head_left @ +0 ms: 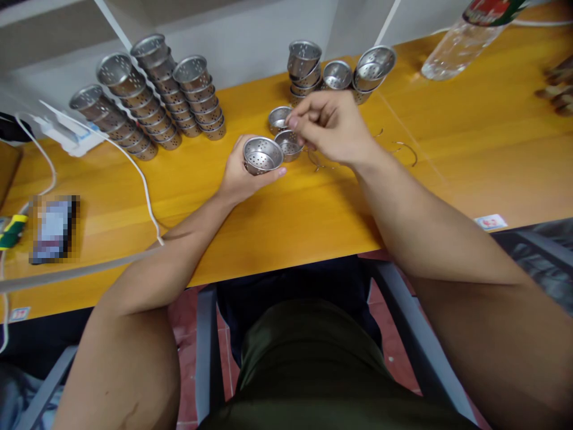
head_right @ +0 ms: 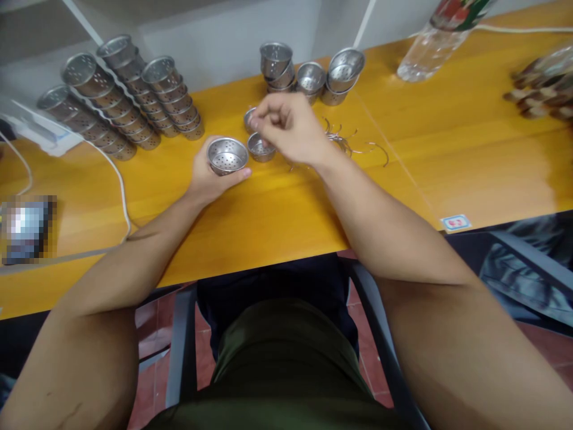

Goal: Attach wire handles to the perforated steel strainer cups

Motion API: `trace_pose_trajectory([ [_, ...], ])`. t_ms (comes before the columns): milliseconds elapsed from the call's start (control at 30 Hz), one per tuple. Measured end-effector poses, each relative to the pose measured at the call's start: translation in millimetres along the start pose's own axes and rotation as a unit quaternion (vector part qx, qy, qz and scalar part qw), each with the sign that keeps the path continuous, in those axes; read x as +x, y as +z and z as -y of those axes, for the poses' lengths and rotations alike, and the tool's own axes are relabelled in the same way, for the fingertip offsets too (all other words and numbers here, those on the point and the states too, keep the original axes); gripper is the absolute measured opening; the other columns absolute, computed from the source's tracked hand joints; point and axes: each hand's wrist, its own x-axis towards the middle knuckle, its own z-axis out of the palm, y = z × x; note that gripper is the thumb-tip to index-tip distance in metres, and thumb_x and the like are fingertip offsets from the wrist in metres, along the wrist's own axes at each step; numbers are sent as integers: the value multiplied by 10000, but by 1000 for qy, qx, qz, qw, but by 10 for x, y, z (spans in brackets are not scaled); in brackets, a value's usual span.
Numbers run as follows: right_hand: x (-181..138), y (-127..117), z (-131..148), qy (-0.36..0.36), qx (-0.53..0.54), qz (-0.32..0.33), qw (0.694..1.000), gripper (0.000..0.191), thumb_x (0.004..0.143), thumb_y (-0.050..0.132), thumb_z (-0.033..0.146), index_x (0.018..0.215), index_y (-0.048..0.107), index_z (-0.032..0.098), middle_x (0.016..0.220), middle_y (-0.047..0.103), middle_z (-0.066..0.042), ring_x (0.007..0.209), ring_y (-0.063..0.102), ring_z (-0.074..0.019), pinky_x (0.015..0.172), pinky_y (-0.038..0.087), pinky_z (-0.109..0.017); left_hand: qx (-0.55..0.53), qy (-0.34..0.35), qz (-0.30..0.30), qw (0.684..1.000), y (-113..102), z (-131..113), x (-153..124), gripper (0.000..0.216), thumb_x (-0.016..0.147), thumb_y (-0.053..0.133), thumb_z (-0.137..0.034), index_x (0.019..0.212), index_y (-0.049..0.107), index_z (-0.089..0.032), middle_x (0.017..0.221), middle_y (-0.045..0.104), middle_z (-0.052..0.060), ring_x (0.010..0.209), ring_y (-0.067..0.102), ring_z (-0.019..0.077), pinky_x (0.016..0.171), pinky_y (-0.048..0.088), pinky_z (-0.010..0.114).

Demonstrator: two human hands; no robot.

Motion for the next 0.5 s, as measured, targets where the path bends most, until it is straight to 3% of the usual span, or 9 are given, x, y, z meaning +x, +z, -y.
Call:
trace_pose_trajectory([
  [100,-75,124,88,-8,-71,51,996,647,1000,919,997,1118,828,367,1189,869,-113,1237,790,-435,1073,695,-596,-8,-7,-3,1000,25,19,2,1071,881,1045,-1051,1577,711,-308,1459,827,114,1533,837,437,1391,708,708],
  [233,-89,193,126,10,-145,47,988,536,1112,848,917,1264,859,403,1398,877,-132,1524,731,-503,1142,729,-637,-6,5,9,1000,35,-44,13,1134,874,1033,-1067,1656,667,-331,1514,823,118,1581,824,443,1420,691,699],
  [500,-73,217,96,-12,-188,35,981,400,1215,771,784,1287,862,401,1441,861,-151,1570,722,-500,1227,702,-652,-11,26,32,999,66,23,-32,1097,1013,950,-1022,1800,548,-373,1603,783,134,1598,813,431,1405,690,681],
])
